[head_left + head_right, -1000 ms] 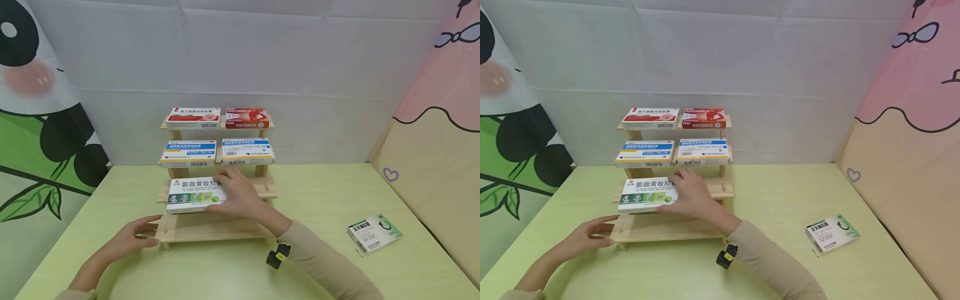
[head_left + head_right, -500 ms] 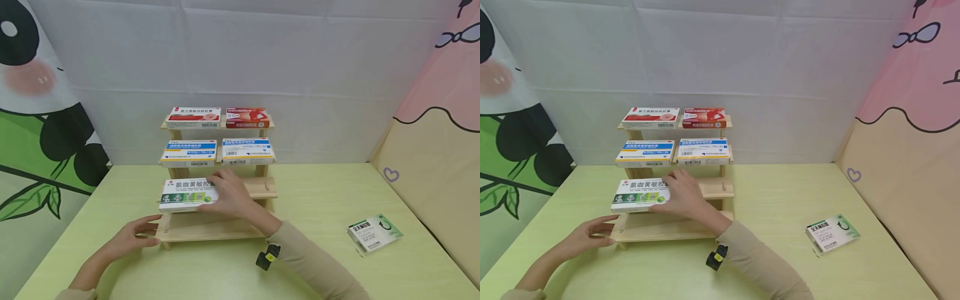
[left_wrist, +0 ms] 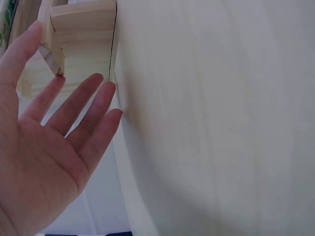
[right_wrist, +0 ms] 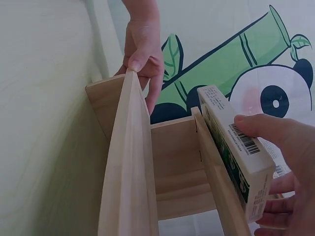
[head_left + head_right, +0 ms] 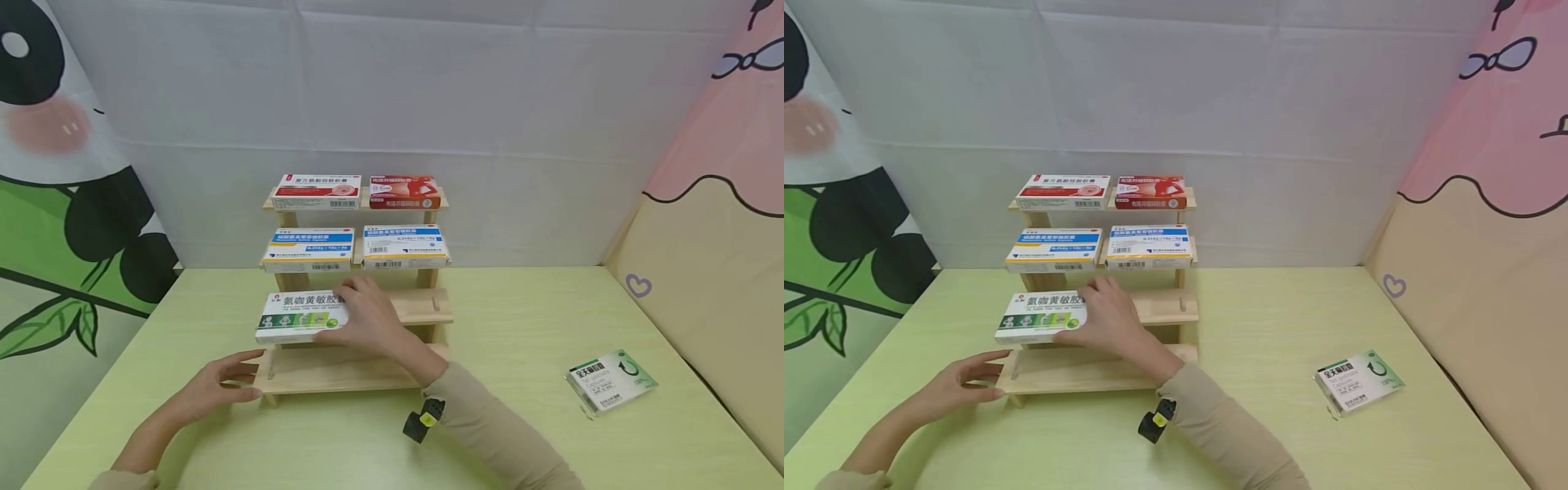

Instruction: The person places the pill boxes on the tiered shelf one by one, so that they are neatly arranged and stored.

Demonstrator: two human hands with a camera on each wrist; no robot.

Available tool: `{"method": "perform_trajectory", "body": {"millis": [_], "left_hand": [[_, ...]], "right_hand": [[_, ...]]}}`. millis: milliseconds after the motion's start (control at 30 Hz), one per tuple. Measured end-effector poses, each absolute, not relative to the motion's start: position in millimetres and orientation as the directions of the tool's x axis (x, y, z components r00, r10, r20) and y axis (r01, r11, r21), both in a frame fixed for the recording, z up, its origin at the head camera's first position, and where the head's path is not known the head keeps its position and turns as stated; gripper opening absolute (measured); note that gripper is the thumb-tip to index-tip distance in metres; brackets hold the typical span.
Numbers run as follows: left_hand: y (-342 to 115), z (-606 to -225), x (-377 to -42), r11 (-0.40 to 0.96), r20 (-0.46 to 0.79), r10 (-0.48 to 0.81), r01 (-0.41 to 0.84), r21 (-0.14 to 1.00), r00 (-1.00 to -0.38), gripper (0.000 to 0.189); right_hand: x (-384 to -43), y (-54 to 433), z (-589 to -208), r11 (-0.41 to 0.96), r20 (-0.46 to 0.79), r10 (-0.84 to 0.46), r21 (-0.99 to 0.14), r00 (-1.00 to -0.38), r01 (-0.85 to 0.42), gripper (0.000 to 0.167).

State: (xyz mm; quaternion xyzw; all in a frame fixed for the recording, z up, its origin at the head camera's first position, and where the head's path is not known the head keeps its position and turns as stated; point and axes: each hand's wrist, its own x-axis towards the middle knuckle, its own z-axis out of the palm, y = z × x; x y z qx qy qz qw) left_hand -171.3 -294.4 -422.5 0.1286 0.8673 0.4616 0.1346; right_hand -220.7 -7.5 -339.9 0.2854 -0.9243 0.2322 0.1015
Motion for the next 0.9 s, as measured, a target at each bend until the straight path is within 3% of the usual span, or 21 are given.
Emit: {"method": "perform_trajectory", "body": {"millis": [900], "left_hand": [[-294.0,-421.2,-169.5,0.534,-0.117,0.346,0.093,0.841,-0.931,0.068]], "right_hand": [[-228.0,-15.3,-347.6,0.728,0.312,-0.483,-0.376,-0.818,-0.573,0.084]]}}
